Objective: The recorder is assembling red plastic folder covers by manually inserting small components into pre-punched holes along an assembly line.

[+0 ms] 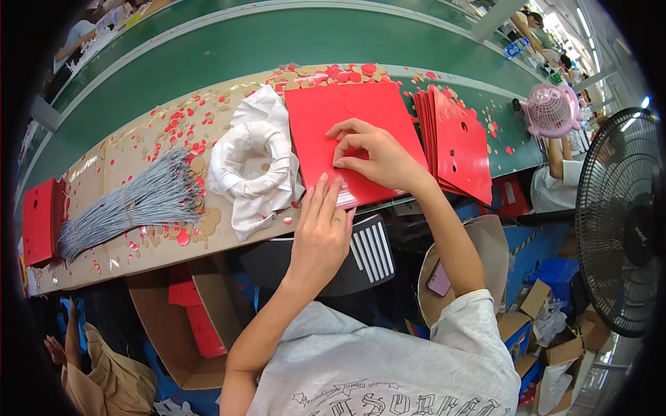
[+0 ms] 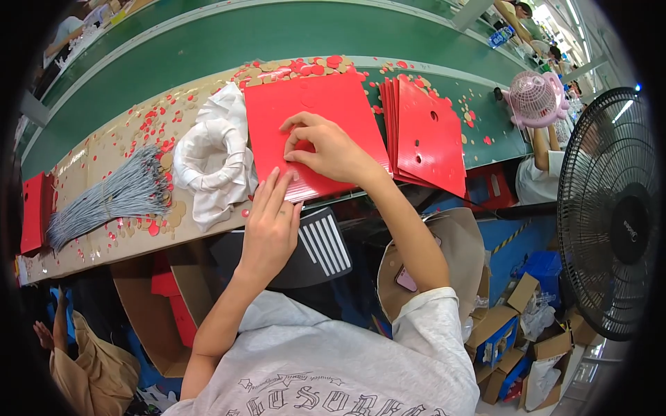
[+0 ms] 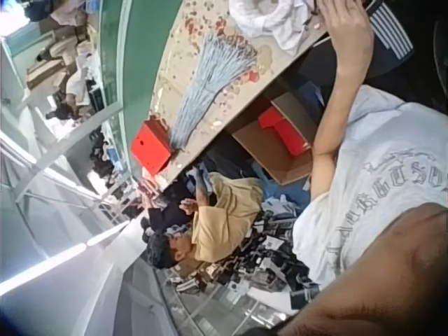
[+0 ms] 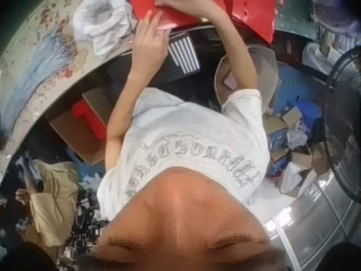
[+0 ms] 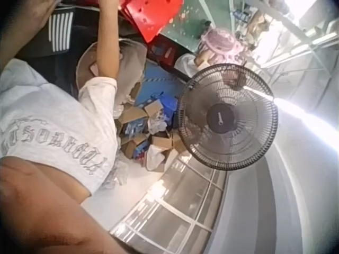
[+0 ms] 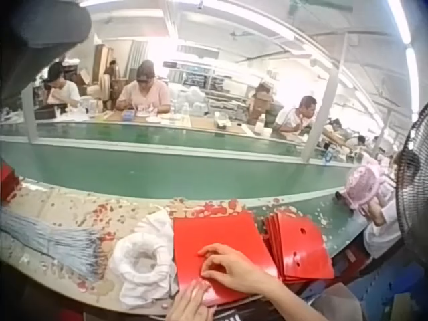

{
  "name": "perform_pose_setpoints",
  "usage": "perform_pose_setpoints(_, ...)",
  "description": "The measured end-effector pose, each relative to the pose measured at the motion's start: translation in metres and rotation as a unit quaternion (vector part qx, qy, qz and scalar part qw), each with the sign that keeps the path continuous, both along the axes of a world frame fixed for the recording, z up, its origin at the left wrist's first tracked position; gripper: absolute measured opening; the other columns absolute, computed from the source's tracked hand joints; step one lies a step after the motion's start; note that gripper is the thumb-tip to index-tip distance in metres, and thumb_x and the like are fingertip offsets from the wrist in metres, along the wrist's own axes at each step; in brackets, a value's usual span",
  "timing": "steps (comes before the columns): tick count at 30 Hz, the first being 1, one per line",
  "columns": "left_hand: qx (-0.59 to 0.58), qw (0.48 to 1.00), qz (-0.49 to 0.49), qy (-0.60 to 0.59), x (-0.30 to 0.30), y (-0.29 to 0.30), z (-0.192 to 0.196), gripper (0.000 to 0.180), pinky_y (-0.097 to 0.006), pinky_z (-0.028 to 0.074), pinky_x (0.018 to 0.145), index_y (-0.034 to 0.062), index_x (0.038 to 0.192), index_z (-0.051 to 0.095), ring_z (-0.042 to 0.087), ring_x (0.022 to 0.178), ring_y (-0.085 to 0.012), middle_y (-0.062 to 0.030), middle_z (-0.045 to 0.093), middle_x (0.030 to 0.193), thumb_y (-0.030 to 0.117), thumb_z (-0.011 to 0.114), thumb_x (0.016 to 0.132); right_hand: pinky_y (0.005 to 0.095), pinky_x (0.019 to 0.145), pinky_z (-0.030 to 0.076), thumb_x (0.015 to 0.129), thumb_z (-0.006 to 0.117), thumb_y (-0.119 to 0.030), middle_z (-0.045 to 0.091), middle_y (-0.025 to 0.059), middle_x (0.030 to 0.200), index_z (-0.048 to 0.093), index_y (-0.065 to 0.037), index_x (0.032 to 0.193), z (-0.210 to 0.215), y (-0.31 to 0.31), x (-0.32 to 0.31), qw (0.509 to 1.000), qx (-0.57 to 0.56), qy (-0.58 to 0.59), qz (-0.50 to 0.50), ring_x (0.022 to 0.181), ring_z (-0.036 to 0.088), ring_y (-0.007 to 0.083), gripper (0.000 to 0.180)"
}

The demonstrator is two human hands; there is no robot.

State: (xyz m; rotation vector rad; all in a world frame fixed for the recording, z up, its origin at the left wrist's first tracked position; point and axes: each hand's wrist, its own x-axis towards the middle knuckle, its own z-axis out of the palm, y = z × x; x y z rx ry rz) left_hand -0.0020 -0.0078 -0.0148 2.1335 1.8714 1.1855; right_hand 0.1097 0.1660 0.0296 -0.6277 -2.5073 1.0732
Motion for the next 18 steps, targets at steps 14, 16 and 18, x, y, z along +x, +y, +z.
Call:
perform_pose_setpoints(14, 0.026, 1.000, -0.001, 0.014, 0.000, 0.003, -0.001, 0.020, -0.058, 0.043, 0.107, -0.0111, 0.081, 0.065, 0.052, 0.131, -0.0446, -0.0231, 0.061, 0.124, 0.007, 0.069, 0.090, 0.0406, 0.084, 0.050, 0.093, 0.067, -0.026, 0.065, 0.0082, 0.124, 0.074, -0.013, 0.116, -0.030, 0.021, 0.005, 0.897, 0.393, -0.054, -0.193, 0.114, 0.060, 0.0261, 0.028)
perform_pose_setpoints(16, 0.024, 1.000, -0.004, 0.013, -0.001, 0.003, 0.001, 0.020, -0.058, 0.043, 0.107, -0.0116, 0.082, 0.066, 0.052, 0.131, -0.0445, -0.0229, 0.061, 0.124, 0.007, 0.069, 0.090, 0.0399, 0.080, 0.048, 0.094, 0.064, -0.029, 0.063, 0.0074, 0.128, 0.074, -0.014, 0.118, -0.034, 0.029, 0.003, 0.888, 0.408, -0.064, -0.200, 0.118, 0.057, 0.0260, 0.030)
perform_pose_setpoints(18, 0.018, 1.000, -0.003, 0.015, -0.003, 0.003, 0.001, 0.020, -0.057, 0.044, 0.107, -0.0114, 0.081, 0.066, 0.052, 0.130, -0.0443, -0.0227, 0.062, 0.124, 0.007, 0.069, 0.089, 0.0414, 0.085, 0.049, 0.093, 0.065, -0.029, 0.061, 0.0096, 0.132, 0.070, -0.015, 0.124, -0.035, 0.034, -0.002, 0.885, 0.396, -0.085, -0.231, 0.120, 0.057, 0.0282, 0.034)
